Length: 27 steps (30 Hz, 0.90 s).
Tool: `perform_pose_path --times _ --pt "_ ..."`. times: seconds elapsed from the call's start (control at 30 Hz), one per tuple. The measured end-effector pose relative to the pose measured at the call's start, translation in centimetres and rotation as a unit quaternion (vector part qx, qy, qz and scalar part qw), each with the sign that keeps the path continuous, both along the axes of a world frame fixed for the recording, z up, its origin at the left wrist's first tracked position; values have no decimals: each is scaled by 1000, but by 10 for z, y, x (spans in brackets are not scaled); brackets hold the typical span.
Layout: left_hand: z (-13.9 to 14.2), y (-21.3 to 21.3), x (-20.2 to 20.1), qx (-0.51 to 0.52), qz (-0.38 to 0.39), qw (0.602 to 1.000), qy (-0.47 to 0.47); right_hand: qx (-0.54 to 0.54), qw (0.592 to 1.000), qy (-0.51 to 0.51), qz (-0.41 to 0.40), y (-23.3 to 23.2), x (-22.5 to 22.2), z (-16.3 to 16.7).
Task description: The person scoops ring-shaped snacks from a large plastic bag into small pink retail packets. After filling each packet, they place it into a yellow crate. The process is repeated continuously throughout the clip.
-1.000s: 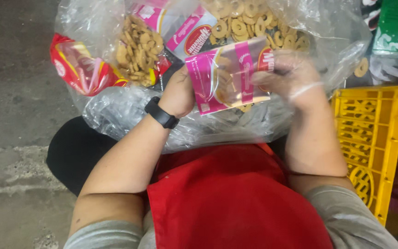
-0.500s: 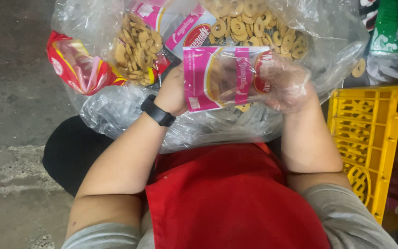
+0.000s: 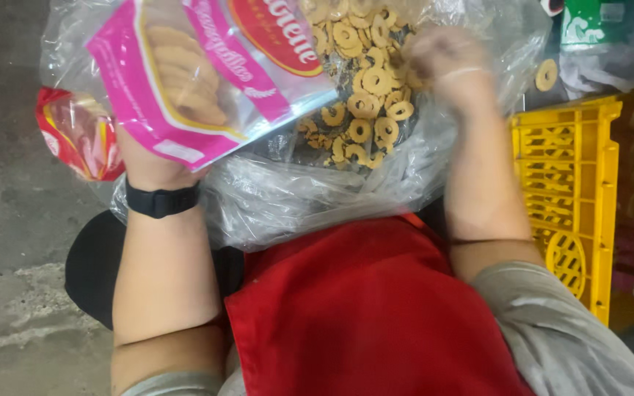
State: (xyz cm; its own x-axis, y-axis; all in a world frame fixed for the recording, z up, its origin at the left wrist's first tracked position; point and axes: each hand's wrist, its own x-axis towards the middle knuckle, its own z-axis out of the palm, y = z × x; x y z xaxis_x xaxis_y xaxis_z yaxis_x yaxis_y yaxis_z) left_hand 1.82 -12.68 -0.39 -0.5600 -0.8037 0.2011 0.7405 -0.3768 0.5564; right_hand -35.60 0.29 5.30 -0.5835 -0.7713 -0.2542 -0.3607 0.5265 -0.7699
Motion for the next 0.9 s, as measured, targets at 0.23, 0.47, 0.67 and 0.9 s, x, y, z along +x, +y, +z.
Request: perform_pose_path --times 0.23,0.47,0.67,0.9 --pt "-6 6 -8 19 7 999 -34 -31 883 399 244 -43 54 -44" --pt "-9 4 -5 27 2 999 -28 -20 877 419 234 -58 44 -45" --pt "-6 7 -6 30 -2 999 -36 42 872 412 261 3 46 -55" --pt "-6 10 -8 219 -148 949 170 -98 965 209 126 27 19 -74"
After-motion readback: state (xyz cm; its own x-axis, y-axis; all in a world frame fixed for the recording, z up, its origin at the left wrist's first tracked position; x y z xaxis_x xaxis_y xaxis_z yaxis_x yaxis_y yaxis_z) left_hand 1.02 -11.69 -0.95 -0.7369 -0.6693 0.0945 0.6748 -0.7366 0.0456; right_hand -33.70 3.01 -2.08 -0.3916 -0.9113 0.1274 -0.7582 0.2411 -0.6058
